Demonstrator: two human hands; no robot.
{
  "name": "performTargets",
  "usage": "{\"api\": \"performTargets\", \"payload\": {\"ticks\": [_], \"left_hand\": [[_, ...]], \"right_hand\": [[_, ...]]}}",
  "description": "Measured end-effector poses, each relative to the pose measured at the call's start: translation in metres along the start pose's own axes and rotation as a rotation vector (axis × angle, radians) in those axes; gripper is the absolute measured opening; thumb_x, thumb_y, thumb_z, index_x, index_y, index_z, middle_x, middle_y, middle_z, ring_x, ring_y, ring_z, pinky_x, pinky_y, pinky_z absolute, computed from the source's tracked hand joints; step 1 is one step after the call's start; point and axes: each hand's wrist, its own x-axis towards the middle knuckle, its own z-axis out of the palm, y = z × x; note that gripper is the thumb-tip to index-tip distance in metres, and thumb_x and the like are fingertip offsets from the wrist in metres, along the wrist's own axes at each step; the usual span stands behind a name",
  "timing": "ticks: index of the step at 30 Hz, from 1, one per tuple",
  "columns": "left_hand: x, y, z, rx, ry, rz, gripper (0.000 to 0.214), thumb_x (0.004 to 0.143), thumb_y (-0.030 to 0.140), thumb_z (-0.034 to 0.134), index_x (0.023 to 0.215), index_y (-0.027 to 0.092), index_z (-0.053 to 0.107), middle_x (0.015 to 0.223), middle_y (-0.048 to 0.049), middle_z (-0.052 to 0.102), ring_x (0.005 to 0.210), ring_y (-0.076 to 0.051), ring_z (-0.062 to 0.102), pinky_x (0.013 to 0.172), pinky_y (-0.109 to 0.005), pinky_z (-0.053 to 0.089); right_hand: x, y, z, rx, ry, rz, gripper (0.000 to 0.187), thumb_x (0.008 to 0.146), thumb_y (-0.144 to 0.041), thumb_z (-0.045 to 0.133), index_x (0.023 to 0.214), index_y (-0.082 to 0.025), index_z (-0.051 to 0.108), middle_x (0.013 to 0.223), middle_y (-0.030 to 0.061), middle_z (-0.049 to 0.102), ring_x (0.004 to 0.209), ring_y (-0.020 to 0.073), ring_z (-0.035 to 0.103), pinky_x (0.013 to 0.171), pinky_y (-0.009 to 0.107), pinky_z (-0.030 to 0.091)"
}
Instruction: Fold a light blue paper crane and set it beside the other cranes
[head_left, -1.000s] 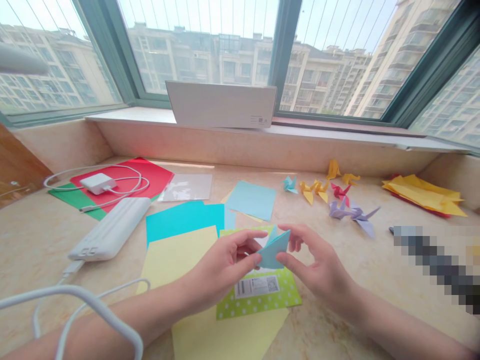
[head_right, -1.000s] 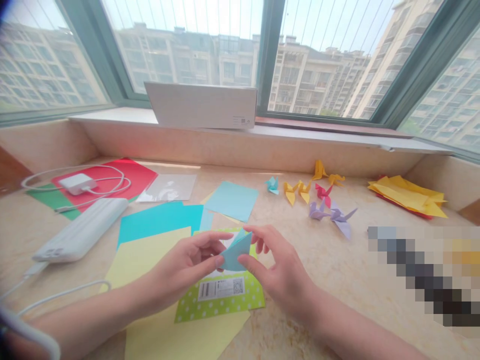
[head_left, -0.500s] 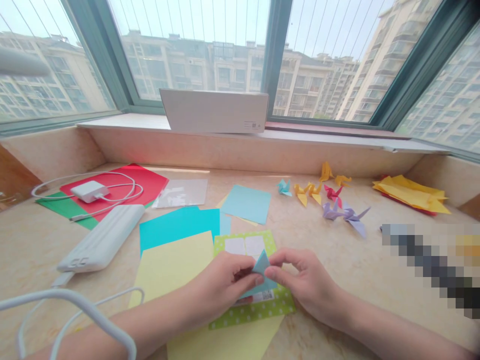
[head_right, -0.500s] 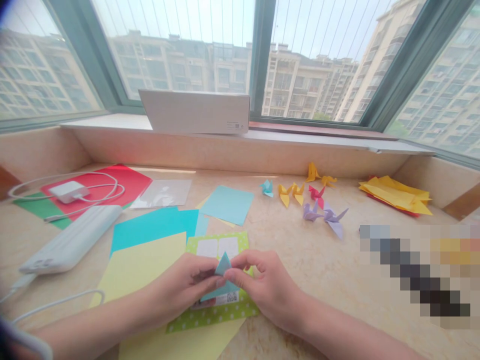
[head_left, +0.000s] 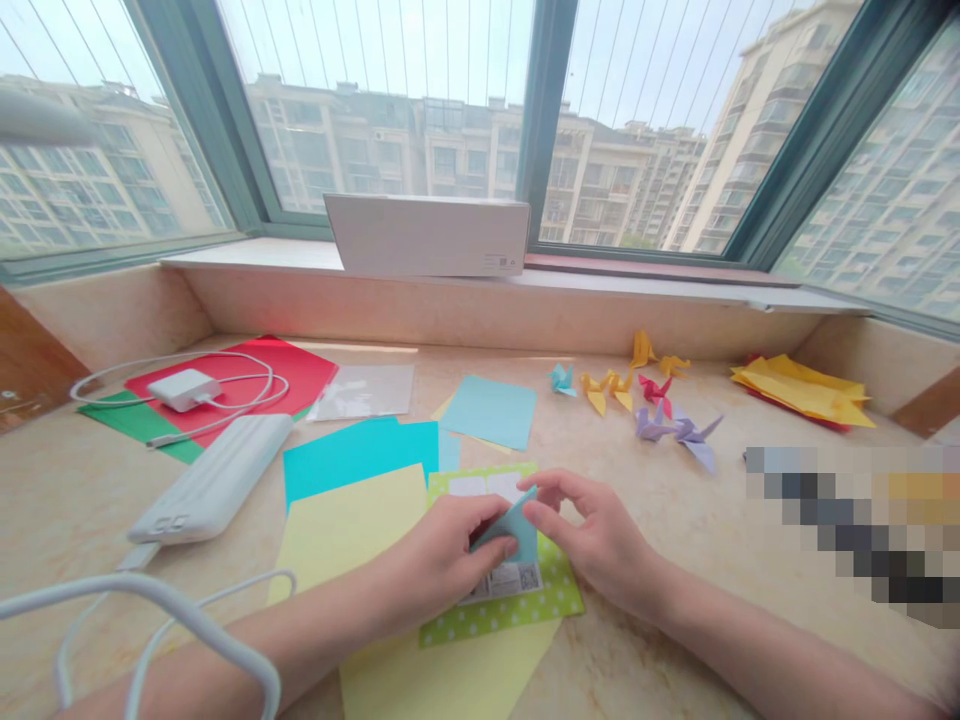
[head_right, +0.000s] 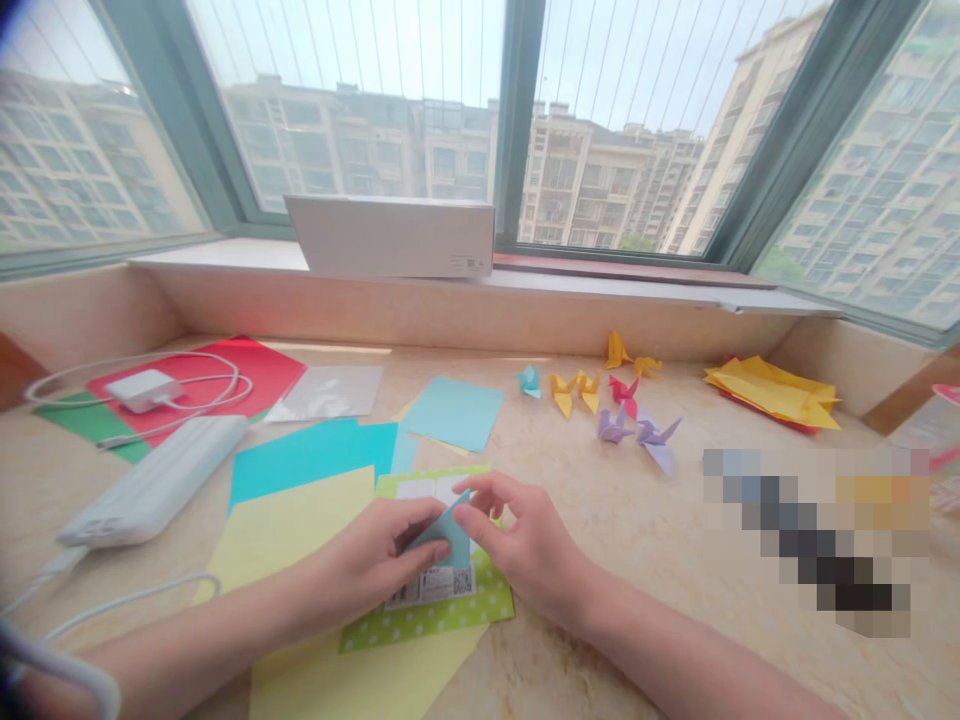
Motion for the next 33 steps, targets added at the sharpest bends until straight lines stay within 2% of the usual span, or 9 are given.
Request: {"api": "performTargets", "payload": {"ticks": [3, 7, 11, 16, 19, 22, 26, 30, 33], "left_hand": [[0.001, 0.003, -0.005, 0.01, 0.007, -0.01, 0.017, 0.087, 0.029, 0.056, 0.079, 0.015, 0.06, 0.071, 0.0016, 0.054, 0.064, -0.012, 0.045, 0.057, -0.022, 0.033], [0.002, 0.008, -0.014, -0.065, 0.053, -0.084, 0.029, 0.092, 0.036, 0.051, 0.079, 0.014, 0.065, 0.068, -0.0002, 0.059, 0.059, -0.011, 0.047, 0.055, -0.022, 0.034], [0.002, 0.007, -0.02, -0.139, 0.034, -0.096, 0.039, 0.093, 0.045, 0.05, 0.075, 0.014, 0.065, 0.059, 0.0003, 0.058, 0.052, -0.01, 0.048, 0.051, -0.021, 0.035], [0.002, 0.006, -0.024, -0.202, 0.07, -0.073, 0.047, 0.095, 0.05, 0.044, 0.065, 0.015, 0.054, 0.057, -0.0005, 0.06, 0.047, -0.008, 0.049, 0.048, -0.02, 0.037], [0.004, 0.005, -0.026, -0.221, 0.137, -0.072, 0.046, 0.095, 0.047, 0.045, 0.063, 0.015, 0.052, 0.055, -0.0003, 0.059, 0.045, -0.007, 0.049, 0.047, -0.02, 0.037], [0.006, 0.004, -0.026, -0.349, 0.22, -0.051, 0.035, 0.096, 0.042, 0.046, 0.086, 0.012, 0.06, 0.074, -0.0051, 0.069, 0.048, -0.007, 0.053, 0.047, -0.021, 0.04], [0.007, 0.001, -0.022, -0.472, 0.117, 0.001, 0.036, 0.097, 0.038, 0.048, 0.119, 0.012, 0.057, 0.097, -0.0122, 0.072, 0.057, -0.01, 0.062, 0.053, -0.023, 0.048], [0.005, -0.001, -0.02, -0.402, 0.032, 0.024, 0.036, 0.097, 0.039, 0.048, 0.121, 0.013, 0.059, 0.1, -0.0115, 0.073, 0.062, -0.011, 0.065, 0.052, -0.022, 0.048], [0.007, -0.007, -0.028, -0.116, 0.208, 0.033, 0.035, 0.099, 0.037, 0.043, 0.11, 0.012, 0.064, 0.085, -0.0083, 0.073, 0.064, -0.013, 0.065, 0.058, -0.025, 0.05]], "right_hand": [[0.003, 0.0, -0.001, 0.099, 0.016, 0.06, 0.022, 0.089, -0.039, 0.063, 0.086, -0.018, 0.07, 0.078, 0.0021, 0.07, 0.074, 0.0159, 0.062, 0.07, 0.029, 0.05], [0.006, 0.0, -0.005, 0.191, 0.092, 0.051, 0.029, 0.088, -0.045, 0.064, 0.082, -0.017, 0.068, 0.071, 0.0018, 0.069, 0.07, 0.0157, 0.063, 0.069, 0.029, 0.05], [0.009, 0.0, -0.007, 0.196, 0.077, 0.025, 0.032, 0.089, -0.046, 0.063, 0.077, -0.016, 0.065, 0.067, 0.0013, 0.067, 0.067, 0.015, 0.062, 0.068, 0.028, 0.05], [0.012, 0.002, -0.008, 0.16, 0.095, -0.016, 0.032, 0.091, -0.046, 0.06, 0.08, -0.017, 0.068, 0.071, 0.0023, 0.069, 0.067, 0.0147, 0.062, 0.068, 0.028, 0.051], [0.014, 0.008, -0.01, 0.117, 0.123, 0.005, 0.031, 0.092, -0.046, 0.059, 0.092, -0.017, 0.071, 0.074, 0.0028, 0.071, 0.067, 0.0144, 0.062, 0.068, 0.029, 0.052], [0.014, 0.014, -0.01, 0.063, 0.091, 0.033, 0.036, 0.09, -0.046, 0.061, 0.114, -0.019, 0.068, 0.084, 0.0042, 0.073, 0.074, 0.0165, 0.065, 0.072, 0.032, 0.054], [0.011, 0.015, -0.007, 0.077, 0.003, -0.001, 0.04, 0.087, -0.042, 0.065, 0.121, -0.021, 0.064, 0.099, 0.0065, 0.074, 0.087, 0.0195, 0.068, 0.078, 0.037, 0.056], [0.009, 0.011, -0.007, 0.132, 0.03, -0.057, 0.024, 0.088, -0.037, 0.066, 0.106, -0.022, 0.072, 0.1, 0.0061, 0.075, 0.084, 0.019, 0.068, 0.08, 0.037, 0.056], [0.013, 0.011, -0.015, 0.135, 0.149, -0.03, 0.022, 0.089, -0.037, 0.064, 0.1, -0.021, 0.073, 0.085, 0.0039, 0.074, 0.071, 0.0165, 0.066, 0.069, 0.033, 0.056]]}}
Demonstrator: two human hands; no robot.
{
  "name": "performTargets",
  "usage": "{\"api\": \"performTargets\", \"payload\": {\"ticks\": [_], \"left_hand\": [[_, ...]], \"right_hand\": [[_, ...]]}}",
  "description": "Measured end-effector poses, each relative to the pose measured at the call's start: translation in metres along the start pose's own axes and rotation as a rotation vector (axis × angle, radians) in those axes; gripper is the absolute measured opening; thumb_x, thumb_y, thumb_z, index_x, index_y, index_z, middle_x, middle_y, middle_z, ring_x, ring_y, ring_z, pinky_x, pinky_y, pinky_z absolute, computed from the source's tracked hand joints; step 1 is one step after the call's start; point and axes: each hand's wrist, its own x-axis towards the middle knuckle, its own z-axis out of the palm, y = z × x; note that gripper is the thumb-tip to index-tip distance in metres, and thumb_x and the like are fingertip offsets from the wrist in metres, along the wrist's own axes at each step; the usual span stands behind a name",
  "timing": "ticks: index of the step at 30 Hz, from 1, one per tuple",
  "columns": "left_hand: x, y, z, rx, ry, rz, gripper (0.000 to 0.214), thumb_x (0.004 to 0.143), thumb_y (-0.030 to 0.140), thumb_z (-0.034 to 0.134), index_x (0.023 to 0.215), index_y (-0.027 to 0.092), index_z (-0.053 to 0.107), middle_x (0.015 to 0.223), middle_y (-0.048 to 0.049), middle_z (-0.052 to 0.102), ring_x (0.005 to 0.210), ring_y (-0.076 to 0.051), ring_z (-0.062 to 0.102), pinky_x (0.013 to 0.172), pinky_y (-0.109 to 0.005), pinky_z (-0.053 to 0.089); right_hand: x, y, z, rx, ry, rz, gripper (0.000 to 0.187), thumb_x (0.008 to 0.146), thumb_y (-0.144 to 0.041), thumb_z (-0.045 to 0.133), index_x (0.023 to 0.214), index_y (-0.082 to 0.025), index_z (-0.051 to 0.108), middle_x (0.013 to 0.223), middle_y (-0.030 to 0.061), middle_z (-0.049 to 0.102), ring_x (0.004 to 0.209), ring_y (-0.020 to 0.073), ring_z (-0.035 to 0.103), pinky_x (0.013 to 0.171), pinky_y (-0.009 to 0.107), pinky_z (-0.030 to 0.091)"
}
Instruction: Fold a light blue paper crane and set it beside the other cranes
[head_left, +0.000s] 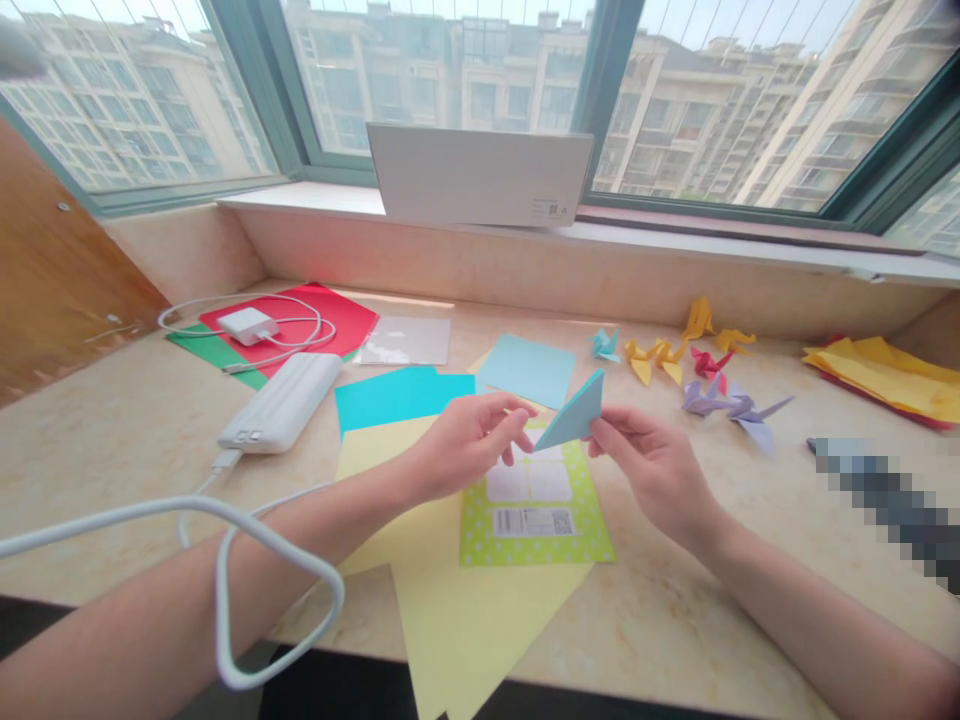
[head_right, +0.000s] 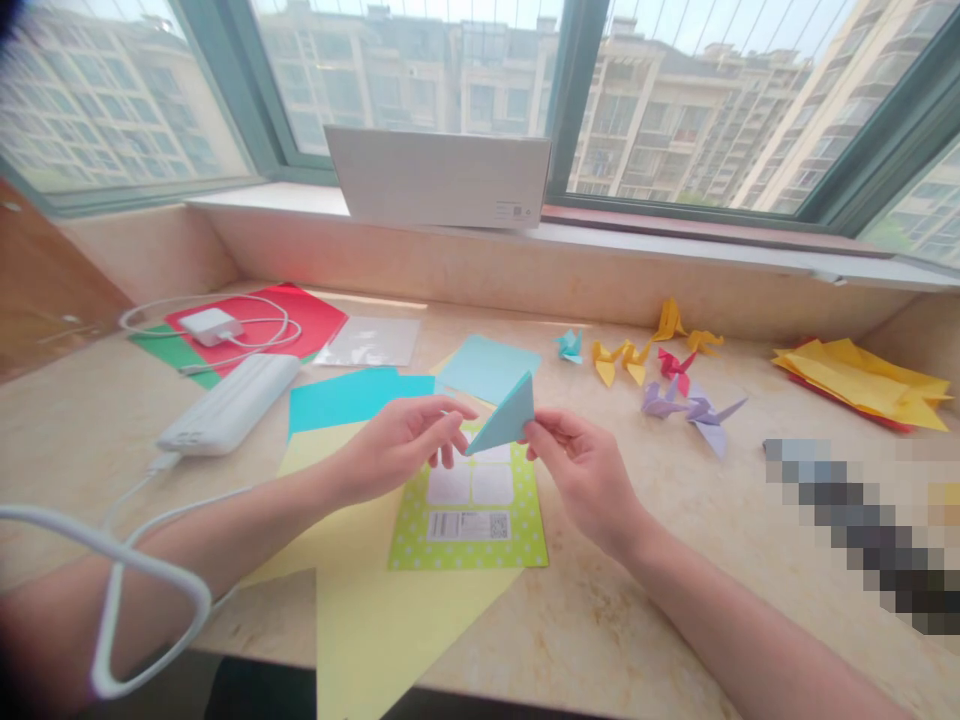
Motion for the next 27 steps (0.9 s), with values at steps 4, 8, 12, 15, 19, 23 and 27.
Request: {"api": "performTargets", "payload": {"ticks": [4, 8, 12, 15, 19, 23, 27], "left_hand": [[0.011, -0.019, -0.02, 0.608, 0.215, 0.225, 0.029, 0.097, 0.028, 0.045, 0.104, 0.013, 0.069, 0.087, -0.0101, 0.072, 0.081, -0.019, 0.065, 0.076, -0.034, 0.05], [0.021, -0.035, -0.036, 0.772, 0.229, 0.32, 0.031, 0.097, 0.022, 0.042, 0.11, 0.01, 0.067, 0.094, -0.0142, 0.071, 0.089, -0.023, 0.065, 0.084, -0.04, 0.049], [0.025, -0.037, -0.044, 0.887, 0.244, 0.373, 0.03, 0.097, 0.019, 0.041, 0.115, 0.011, 0.064, 0.102, -0.0138, 0.071, 0.094, -0.022, 0.063, 0.092, -0.042, 0.046], [0.029, -0.03, -0.048, 1.05, 0.216, 0.403, 0.033, 0.095, 0.015, 0.039, 0.117, 0.011, 0.063, 0.096, -0.0126, 0.07, 0.093, -0.023, 0.061, 0.089, -0.041, 0.045], [0.044, -0.017, -0.056, 1.161, 0.149, 0.407, 0.03, 0.092, 0.015, 0.042, 0.106, 0.014, 0.068, 0.088, -0.0109, 0.069, 0.09, -0.023, 0.06, 0.088, -0.039, 0.044], [0.068, -0.01, -0.069, 1.122, 0.271, 0.293, 0.023, 0.088, 0.016, 0.047, 0.096, 0.014, 0.069, 0.084, -0.0092, 0.07, 0.087, -0.022, 0.062, 0.083, -0.034, 0.046], [0.084, -0.011, -0.073, 1.096, 0.404, 0.182, 0.034, 0.094, 0.014, 0.036, 0.115, 0.012, 0.063, 0.084, -0.0082, 0.071, 0.078, -0.018, 0.065, 0.071, -0.028, 0.048]], "right_hand": [[0.011, 0.009, -0.016, -0.114, 0.116, 0.0, 0.029, 0.088, -0.04, 0.063, 0.105, -0.018, 0.073, 0.083, 0.0053, 0.074, 0.067, 0.0168, 0.064, 0.065, 0.034, 0.055], [0.021, 0.022, -0.027, -0.273, 0.107, -0.053, 0.039, 0.089, -0.041, 0.062, 0.119, -0.017, 0.068, 0.085, 0.0064, 0.073, 0.074, 0.0188, 0.064, 0.069, 0.035, 0.052], [0.026, 0.026, -0.029, -0.391, 0.083, -0.156, 0.032, 0.091, -0.038, 0.058, 0.112, -0.017, 0.071, 0.091, 0.0077, 0.074, 0.075, 0.0199, 0.064, 0.069, 0.035, 0.051], [0.028, 0.024, -0.029, -0.441, 0.037, -0.249, 0.029, 0.093, -0.035, 0.055, 0.107, -0.017, 0.072, 0.096, 0.0085, 0.075, 0.075, 0.0197, 0.063, 0.07, 0.035, 0.051], [0.03, 0.023, -0.032, -0.435, 0.047, -0.295, 0.027, 0.092, -0.033, 0.055, 0.103, -0.018, 0.073, 0.095, 0.008, 0.076, 0.074, 0.0196, 0.065, 0.066, 0.033, 0.051], [0.032, 0.027, -0.036, -0.456, 0.076, -0.317, 0.027, 0.09, -0.032, 0.055, 0.102, -0.016, 0.074, 0.091, 0.0083, 0.077, 0.072, 0.0199, 0.065, 0.066, 0.032, 0.052], [0.033, 0.029, -0.037, -0.46, 0.057, -0.326, 0.029, 0.089, -0.031, 0.055, 0.104, -0.015, 0.074, 0.088, 0.009, 0.077, 0.07, 0.0203, 0.066, 0.065, 0.033, 0.052]]}}
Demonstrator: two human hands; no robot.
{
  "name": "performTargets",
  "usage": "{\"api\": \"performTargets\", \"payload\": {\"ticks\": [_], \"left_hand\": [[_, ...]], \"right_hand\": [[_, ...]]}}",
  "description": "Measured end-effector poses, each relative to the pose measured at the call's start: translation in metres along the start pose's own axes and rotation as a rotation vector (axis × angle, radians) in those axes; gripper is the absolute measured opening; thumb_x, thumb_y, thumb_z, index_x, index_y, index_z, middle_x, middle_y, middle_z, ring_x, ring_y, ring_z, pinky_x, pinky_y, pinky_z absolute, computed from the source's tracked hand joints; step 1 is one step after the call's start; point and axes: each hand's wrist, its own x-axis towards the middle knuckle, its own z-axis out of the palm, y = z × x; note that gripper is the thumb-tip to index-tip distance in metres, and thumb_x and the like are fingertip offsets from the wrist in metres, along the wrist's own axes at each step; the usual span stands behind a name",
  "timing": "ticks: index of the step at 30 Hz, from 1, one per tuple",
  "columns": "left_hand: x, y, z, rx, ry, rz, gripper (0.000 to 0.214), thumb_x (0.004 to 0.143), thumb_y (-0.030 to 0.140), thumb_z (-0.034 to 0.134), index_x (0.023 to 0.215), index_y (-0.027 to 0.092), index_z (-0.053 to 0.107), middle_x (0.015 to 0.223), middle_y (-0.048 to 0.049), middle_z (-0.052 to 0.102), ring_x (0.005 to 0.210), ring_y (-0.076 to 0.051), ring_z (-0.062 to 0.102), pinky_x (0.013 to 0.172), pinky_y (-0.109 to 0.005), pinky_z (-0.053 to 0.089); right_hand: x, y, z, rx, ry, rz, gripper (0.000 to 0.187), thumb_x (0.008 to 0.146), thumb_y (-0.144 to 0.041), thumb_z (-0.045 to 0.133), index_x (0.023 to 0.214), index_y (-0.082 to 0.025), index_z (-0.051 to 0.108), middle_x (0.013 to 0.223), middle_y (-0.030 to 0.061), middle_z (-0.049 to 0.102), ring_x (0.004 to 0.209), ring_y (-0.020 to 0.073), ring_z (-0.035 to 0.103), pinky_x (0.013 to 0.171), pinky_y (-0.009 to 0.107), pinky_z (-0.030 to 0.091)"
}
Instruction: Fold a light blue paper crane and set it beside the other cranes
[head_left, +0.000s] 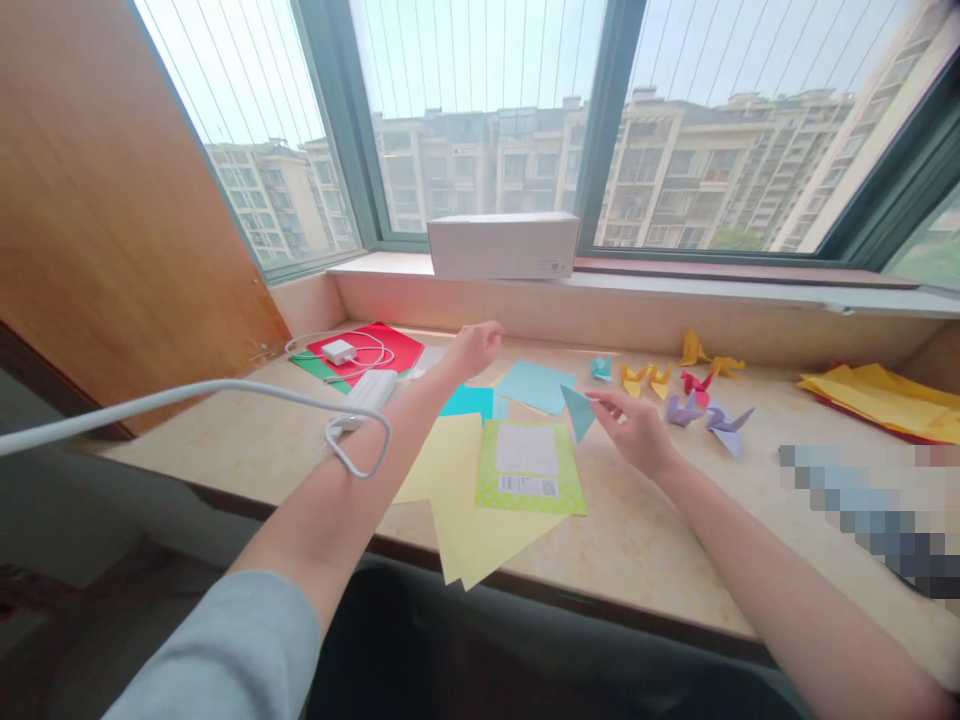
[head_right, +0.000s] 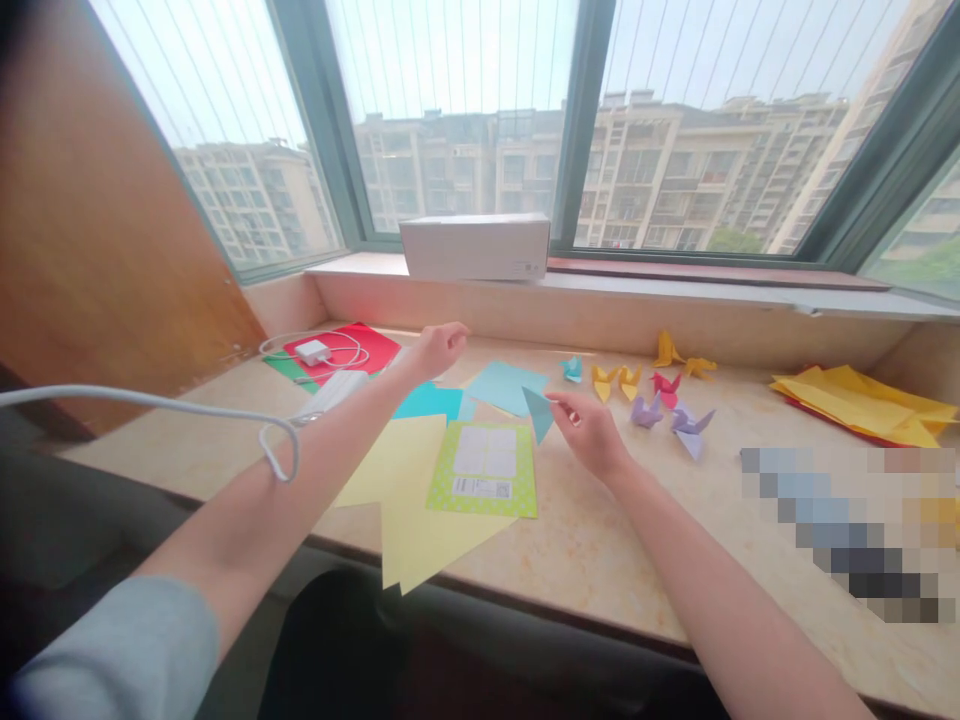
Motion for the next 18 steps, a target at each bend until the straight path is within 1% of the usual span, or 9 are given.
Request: {"api": "performTargets", "payload": {"ticks": [2, 4, 7, 10, 12, 14, 16, 18], "left_hand": [[-0.001, 0.006, 0.005, 0.006, -0.005, -0.009, 0.034, 0.094, 0.012, 0.035, 0.115, 0.01, 0.063, 0.082, -0.0081, 0.071, 0.075, -0.018, 0.065, 0.068, -0.027, 0.048], [-0.008, 0.016, 0.009, 0.01, -0.026, 0.044, 0.033, 0.093, 0.01, 0.037, 0.114, 0.011, 0.063, 0.085, -0.0079, 0.071, 0.076, -0.018, 0.065, 0.069, -0.027, 0.049], [-0.024, 0.037, 0.012, 0.024, -0.069, 0.201, 0.03, 0.09, 0.006, 0.044, 0.109, 0.014, 0.066, 0.094, -0.0093, 0.071, 0.088, -0.02, 0.064, 0.078, -0.03, 0.048], [-0.042, 0.051, 0.01, 0.044, -0.112, 0.382, 0.024, 0.09, 0.009, 0.051, 0.106, 0.016, 0.067, 0.093, -0.0091, 0.069, 0.095, -0.022, 0.061, 0.084, -0.034, 0.045], [-0.052, 0.052, 0.007, 0.059, -0.122, 0.475, 0.023, 0.093, 0.011, 0.049, 0.107, 0.017, 0.066, 0.094, -0.0089, 0.068, 0.091, -0.021, 0.06, 0.082, -0.034, 0.044], [-0.061, 0.047, 0.005, 0.163, -0.078, 0.623, 0.024, 0.097, 0.012, 0.043, 0.109, 0.015, 0.064, 0.091, -0.0092, 0.067, 0.086, -0.021, 0.058, 0.077, -0.034, 0.043], [-0.068, 0.04, 0.002, 0.218, -0.064, 0.691, 0.021, 0.097, 0.014, 0.044, 0.104, 0.014, 0.064, 0.084, -0.0072, 0.065, 0.081, -0.02, 0.057, 0.073, -0.034, 0.042], [-0.076, 0.034, -0.004, 0.263, -0.095, 0.718, 0.019, 0.096, 0.012, 0.046, 0.101, 0.014, 0.063, 0.085, -0.0065, 0.065, 0.08, -0.02, 0.057, 0.073, -0.034, 0.041]], "right_hand": [[0.0, -0.001, 0.001, 0.009, -0.011, -0.008, 0.028, 0.089, -0.031, 0.055, 0.103, -0.015, 0.074, 0.09, 0.0093, 0.077, 0.07, 0.0204, 0.066, 0.065, 0.033, 0.052], [-0.001, -0.002, 0.001, 0.019, -0.024, -0.018, 0.028, 0.089, -0.031, 0.055, 0.102, -0.016, 0.074, 0.092, 0.0095, 0.077, 0.071, 0.0204, 0.067, 0.065, 0.033, 0.052], [-0.002, -0.004, 0.003, 0.033, -0.049, -0.035, 0.027, 0.09, -0.031, 0.054, 0.102, -0.017, 0.074, 0.093, 0.0086, 0.078, 0.071, 0.0201, 0.067, 0.064, 0.032, 0.052], [-0.003, -0.007, 0.004, 0.057, -0.077, -0.037, 0.027, 0.091, -0.032, 0.054, 0.103, -0.018, 0.074, 0.092, 0.0076, 0.078, 0.071, 0.0199, 0.068, 0.064, 0.032, 0.053], [-0.005, -0.01, 0.006, 0.089, -0.11, -0.016, 0.026, 0.091, -0.032, 0.055, 0.103, -0.018, 0.074, 0.089, 0.007, 0.078, 0.072, 0.0199, 0.068, 0.064, 0.032, 0.053], [-0.008, -0.014, 0.007, 0.107, -0.143, 0.015, 0.025, 0.09, -0.03, 0.056, 0.104, -0.018, 0.074, 0.089, 0.0064, 0.078, 0.072, 0.0196, 0.068, 0.065, 0.032, 0.053], [-0.011, -0.016, 0.009, 0.097, -0.184, 0.034, 0.024, 0.091, -0.028, 0.056, 0.105, -0.019, 0.074, 0.094, 0.0058, 0.077, 0.075, 0.0193, 0.068, 0.066, 0.032, 0.052], [-0.014, -0.018, 0.009, 0.085, -0.235, 0.034, 0.023, 0.091, -0.026, 0.056, 0.105, -0.021, 0.074, 0.097, 0.0048, 0.077, 0.079, 0.0198, 0.069, 0.068, 0.032, 0.052]]}}
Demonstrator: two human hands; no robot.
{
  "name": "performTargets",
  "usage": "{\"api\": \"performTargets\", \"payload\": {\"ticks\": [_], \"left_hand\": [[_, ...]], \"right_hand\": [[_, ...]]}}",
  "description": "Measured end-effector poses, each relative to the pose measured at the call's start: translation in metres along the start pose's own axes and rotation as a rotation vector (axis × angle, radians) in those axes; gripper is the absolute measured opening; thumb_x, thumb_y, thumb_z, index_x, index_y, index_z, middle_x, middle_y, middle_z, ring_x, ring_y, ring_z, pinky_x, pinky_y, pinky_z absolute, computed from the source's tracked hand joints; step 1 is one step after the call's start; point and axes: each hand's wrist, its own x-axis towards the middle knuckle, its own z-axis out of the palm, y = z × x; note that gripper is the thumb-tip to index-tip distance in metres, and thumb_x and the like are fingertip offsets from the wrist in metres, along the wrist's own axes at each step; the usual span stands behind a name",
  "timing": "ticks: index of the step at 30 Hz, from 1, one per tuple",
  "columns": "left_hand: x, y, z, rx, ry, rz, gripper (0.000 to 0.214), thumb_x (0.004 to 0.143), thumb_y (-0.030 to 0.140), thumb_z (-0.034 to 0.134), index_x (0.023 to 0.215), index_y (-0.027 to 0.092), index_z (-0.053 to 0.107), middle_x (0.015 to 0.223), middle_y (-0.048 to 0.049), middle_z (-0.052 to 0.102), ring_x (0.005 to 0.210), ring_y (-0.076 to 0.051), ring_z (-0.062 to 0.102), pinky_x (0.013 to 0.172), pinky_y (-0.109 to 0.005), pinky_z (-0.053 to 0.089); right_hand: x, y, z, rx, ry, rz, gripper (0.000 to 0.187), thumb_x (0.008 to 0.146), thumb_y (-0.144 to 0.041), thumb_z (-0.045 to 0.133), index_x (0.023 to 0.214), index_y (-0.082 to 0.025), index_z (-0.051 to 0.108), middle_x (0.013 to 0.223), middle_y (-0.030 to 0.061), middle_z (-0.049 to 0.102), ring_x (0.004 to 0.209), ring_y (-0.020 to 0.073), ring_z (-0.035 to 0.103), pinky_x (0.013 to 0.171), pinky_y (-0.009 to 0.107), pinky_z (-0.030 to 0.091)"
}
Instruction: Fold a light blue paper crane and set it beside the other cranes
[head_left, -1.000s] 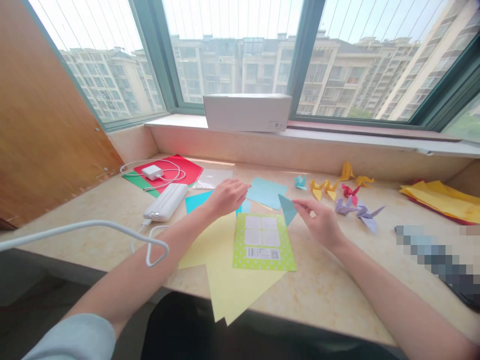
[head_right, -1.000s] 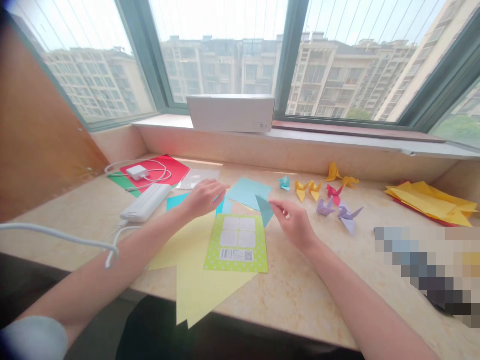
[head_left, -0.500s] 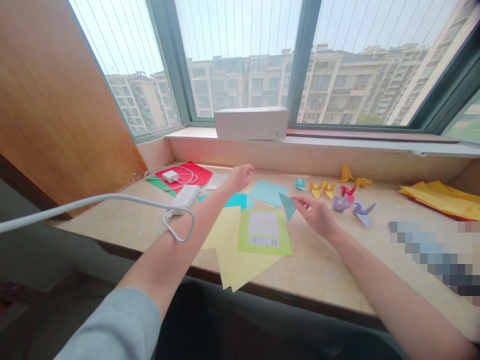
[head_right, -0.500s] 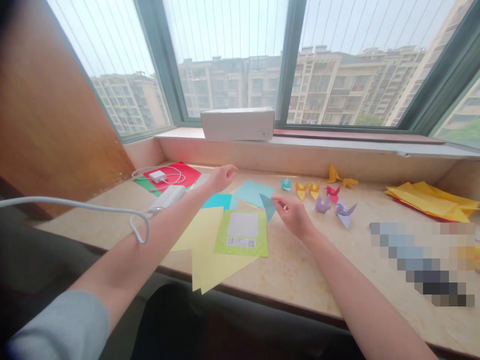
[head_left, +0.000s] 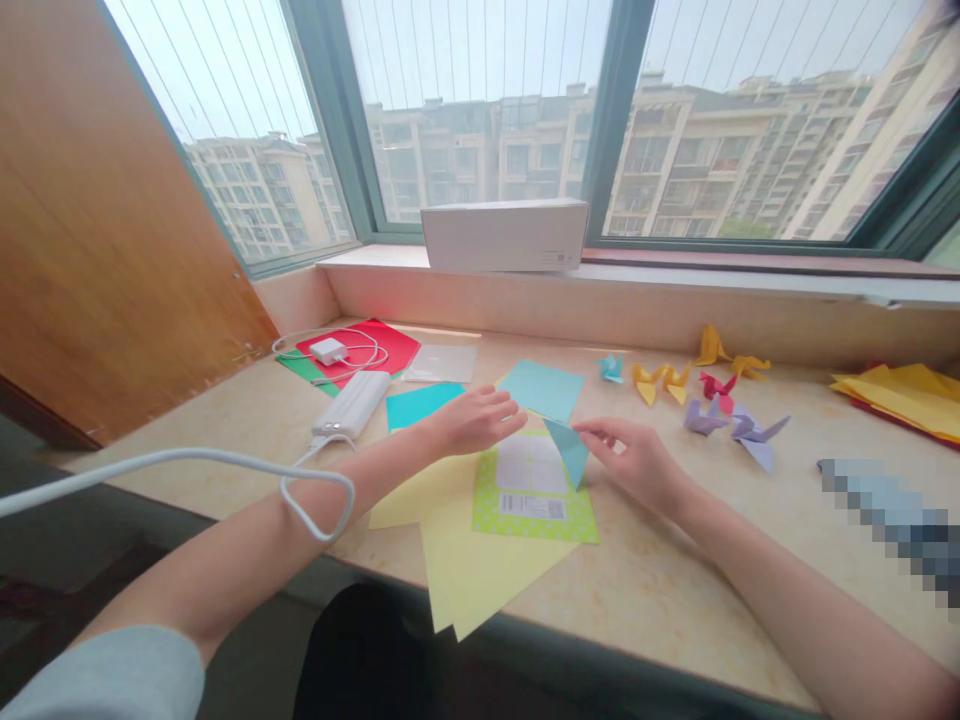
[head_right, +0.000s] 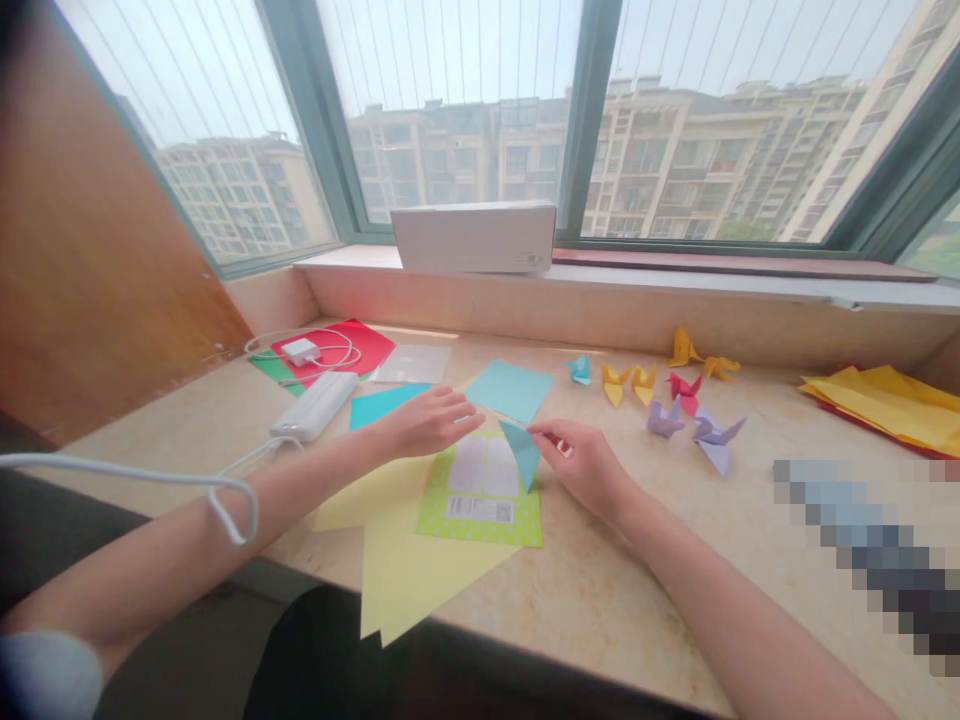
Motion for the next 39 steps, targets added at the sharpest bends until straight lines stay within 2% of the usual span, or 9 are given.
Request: {"api": "performTargets", "payload": {"ticks": [2, 5, 9, 16, 22, 26, 33, 36, 39], "left_hand": [[-0.011, 0.006, -0.011, 0.005, -0.086, -0.042, 0.013, 0.093, 0.012, 0.051, 0.095, 0.015, 0.063, 0.084, -0.0066, 0.065, 0.081, -0.021, 0.057, 0.074, -0.034, 0.041], [-0.031, 0.026, -0.042, -0.043, -0.242, -0.238, 0.01, 0.091, 0.014, 0.053, 0.084, 0.016, 0.061, 0.081, -0.0062, 0.064, 0.082, -0.022, 0.059, 0.074, -0.035, 0.042], [-0.062, 0.05, -0.085, 0.001, -0.358, -0.515, 0.014, 0.093, 0.022, 0.051, 0.097, 0.015, 0.062, 0.091, -0.0094, 0.067, 0.086, -0.026, 0.062, 0.076, -0.038, 0.044], [-0.119, 0.053, -0.121, 0.274, -0.454, -0.874, 0.023, 0.093, 0.026, 0.045, 0.099, 0.013, 0.064, 0.097, -0.0153, 0.069, 0.092, -0.032, 0.064, 0.077, -0.042, 0.044], [-0.131, 0.076, -0.142, 0.385, -0.558, -0.885, 0.025, 0.092, 0.015, 0.039, 0.085, 0.016, 0.063, 0.084, -0.0136, 0.068, 0.081, -0.031, 0.063, 0.073, -0.043, 0.041], [-0.13, 0.09, -0.156, 0.361, -0.531, -0.942, 0.032, 0.089, 0.008, 0.035, 0.081, 0.018, 0.064, 0.079, -0.0111, 0.067, 0.078, -0.031, 0.062, 0.07, -0.041, 0.04], [-0.147, 0.095, -0.167, 0.378, -0.634, -0.956, 0.032, 0.087, 0.008, 0.037, 0.083, 0.015, 0.068, 0.079, -0.0145, 0.069, 0.08, -0.034, 0.063, 0.076, -0.045, 0.041], [-0.131, 0.098, -0.161, 0.312, -0.609, -0.908, 0.028, 0.092, 0.017, 0.04, 0.088, 0.016, 0.068, 0.084, -0.0138, 0.07, 0.083, -0.033, 0.064, 0.076, -0.044, 0.043], [-0.098, 0.106, -0.147, 0.286, -0.454, -0.8, 0.025, 0.09, 0.012, 0.045, 0.101, 0.015, 0.066, 0.092, -0.0141, 0.068, 0.089, -0.032, 0.062, 0.084, -0.046, 0.043]], "right_hand": [[-0.003, 0.0, 0.0, -0.002, -0.047, -0.008, 0.023, 0.091, -0.025, 0.056, 0.105, -0.022, 0.073, 0.099, 0.004, 0.077, 0.083, 0.0201, 0.069, 0.071, 0.032, 0.052], [-0.005, 0.0, -0.001, -0.001, -0.081, -0.031, 0.021, 0.092, -0.024, 0.055, 0.104, -0.023, 0.073, 0.101, 0.0032, 0.076, 0.088, 0.0202, 0.069, 0.075, 0.032, 0.052], [-0.006, 0.001, 0.001, 0.001, -0.084, -0.061, 0.02, 0.092, -0.023, 0.056, 0.103, -0.023, 0.072, 0.1, 0.0029, 0.076, 0.087, 0.02, 0.069, 0.078, 0.033, 0.052], [-0.005, 0.004, 0.003, -0.013, -0.043, -0.076, 0.021, 0.091, -0.025, 0.055, 0.1, -0.023, 0.074, 0.101, 0.0034, 0.077, 0.084, 0.0207, 0.069, 0.08, 0.034, 0.052], [-0.001, 0.011, -0.001, -0.02, -0.03, -0.058, 0.025, 0.092, -0.027, 0.052, 0.102, -0.021, 0.074, 0.099, 0.0058, 0.077, 0.081, 0.0214, 0.069, 0.076, 0.036, 0.052], [0.0, 0.013, -0.002, -0.026, -0.03, -0.063, 0.026, 0.092, -0.026, 0.051, 0.103, -0.02, 0.074, 0.1, 0.0067, 0.077, 0.082, 0.0223, 0.068, 0.077, 0.037, 0.051], [-0.001, 0.01, 0.001, -0.004, -0.043, -0.082, 0.024, 0.091, -0.024, 0.053, 0.102, -0.022, 0.074, 0.101, 0.0061, 0.077, 0.087, 0.0232, 0.069, 0.08, 0.037, 0.052], [-0.002, 0.008, 0.002, 0.005, -0.048, -0.084, 0.024, 0.091, -0.024, 0.053, 0.101, -0.022, 0.075, 0.102, 0.0063, 0.077, 0.088, 0.0234, 0.07, 0.081, 0.037, 0.052], [-0.002, 0.006, 0.002, 0.01, -0.047, -0.083, 0.024, 0.091, -0.024, 0.053, 0.101, -0.021, 0.075, 0.1, 0.0067, 0.077, 0.086, 0.023, 0.07, 0.08, 0.037, 0.053]]}}
